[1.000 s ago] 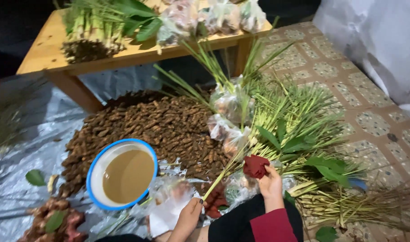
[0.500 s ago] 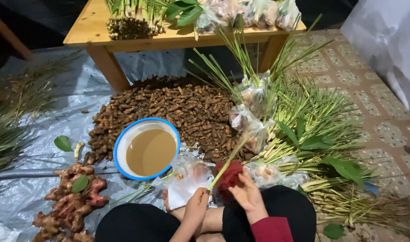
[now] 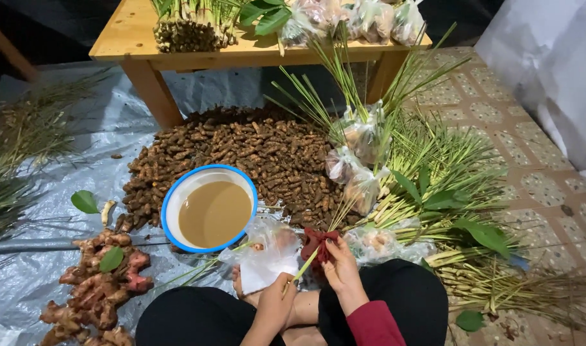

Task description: Sorting and cleaning ginger roots by hand and placing them into small plastic bags.

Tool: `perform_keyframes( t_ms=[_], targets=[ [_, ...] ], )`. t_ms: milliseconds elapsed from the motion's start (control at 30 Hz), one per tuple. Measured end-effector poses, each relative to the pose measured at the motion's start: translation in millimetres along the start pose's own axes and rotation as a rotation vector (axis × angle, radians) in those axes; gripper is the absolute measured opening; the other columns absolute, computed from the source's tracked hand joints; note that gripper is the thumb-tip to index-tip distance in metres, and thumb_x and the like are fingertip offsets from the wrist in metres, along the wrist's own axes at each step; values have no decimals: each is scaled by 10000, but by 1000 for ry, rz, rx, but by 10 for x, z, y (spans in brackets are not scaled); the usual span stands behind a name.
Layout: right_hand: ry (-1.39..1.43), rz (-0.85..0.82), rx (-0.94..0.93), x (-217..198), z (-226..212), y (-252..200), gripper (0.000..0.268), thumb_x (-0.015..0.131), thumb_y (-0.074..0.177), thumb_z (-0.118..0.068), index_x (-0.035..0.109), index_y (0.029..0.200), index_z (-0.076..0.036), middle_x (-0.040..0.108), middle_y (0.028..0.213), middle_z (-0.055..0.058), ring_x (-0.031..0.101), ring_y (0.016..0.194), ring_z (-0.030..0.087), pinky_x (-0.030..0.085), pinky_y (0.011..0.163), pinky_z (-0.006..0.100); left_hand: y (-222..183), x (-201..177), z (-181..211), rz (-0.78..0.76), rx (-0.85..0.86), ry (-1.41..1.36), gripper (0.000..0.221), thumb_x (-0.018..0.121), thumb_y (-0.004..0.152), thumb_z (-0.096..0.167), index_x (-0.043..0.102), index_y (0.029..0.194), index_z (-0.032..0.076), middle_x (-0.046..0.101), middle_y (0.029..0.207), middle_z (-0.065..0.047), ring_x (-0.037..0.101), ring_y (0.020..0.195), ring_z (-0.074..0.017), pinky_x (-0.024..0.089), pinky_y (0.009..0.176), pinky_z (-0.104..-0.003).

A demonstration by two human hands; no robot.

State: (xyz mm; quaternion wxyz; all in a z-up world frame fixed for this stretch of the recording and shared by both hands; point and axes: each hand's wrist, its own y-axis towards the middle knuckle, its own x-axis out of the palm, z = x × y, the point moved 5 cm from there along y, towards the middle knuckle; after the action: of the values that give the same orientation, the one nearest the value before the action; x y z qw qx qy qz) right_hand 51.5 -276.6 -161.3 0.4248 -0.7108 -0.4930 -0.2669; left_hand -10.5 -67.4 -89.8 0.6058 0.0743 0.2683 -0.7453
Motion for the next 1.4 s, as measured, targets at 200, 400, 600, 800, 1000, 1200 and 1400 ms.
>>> perform_keyframes(
  t_ms=[200,400,600,800,1000,1200,1400],
  targets=[
    [-41,19,20,-25,-14,-7,316,567,959,27,577,1273,-9,653,1088,132,653,870,199,540,756,289,-116,-66,80,-54,-45,43,187,576,922,281,662,1042,166,768,911,-58,707,799,-224,544,745,-317],
    [-22,22,32,32,-188,50,315,531,961,7,543,1276,7,645,1198,193,658,1022,287,541,898,371,-174,-84,-147,-22,-5,24,170,606,915,280,678,1027,174,760,835,-41,690,734,-168,543,707,-280],
    [-18,-44,23,143,-260,87,209,535,999,-46,570,1190,31,697,1065,164,701,861,213,575,745,293,-227,-149,-181,-74,-81,6,184,588,942,299,687,1011,159,733,816,-15,648,718,-140,530,712,-257],
    [-7,-51,-42,178,-414,226,293,504,980,11,525,1272,27,656,1153,208,686,969,270,579,866,367,-132,-179,-398,-86,-105,-101,200,566,947,247,714,987,119,748,779,-18,647,687,-115,533,690,-236],
    [10,4,-109,118,-681,400,239,559,967,9,587,1204,16,671,1113,131,664,935,199,539,837,291,-102,-370,-470,-99,-141,-221,259,582,939,208,794,957,60,659,682,-20,510,621,-111,432,602,-217],
    [-34,-51,-193,133,-960,484,189,569,979,-29,598,1154,37,706,1018,144,702,817,208,567,706,284,-167,-648,-500,-102,-284,-247,283,594,900,204,812,942,30,714,751,-50,558,697,-131,417,666,-205],
    [129,95,-217,-388,-1113,705,301,592,964,-69,600,1254,13,697,1149,123,697,1003,215,565,906,298,-84,-831,-1132,-55,-280,-558,234,623,945,104,761,951,-84,614,718,-122,492,641,-177,368,593,-263]
  ],
)
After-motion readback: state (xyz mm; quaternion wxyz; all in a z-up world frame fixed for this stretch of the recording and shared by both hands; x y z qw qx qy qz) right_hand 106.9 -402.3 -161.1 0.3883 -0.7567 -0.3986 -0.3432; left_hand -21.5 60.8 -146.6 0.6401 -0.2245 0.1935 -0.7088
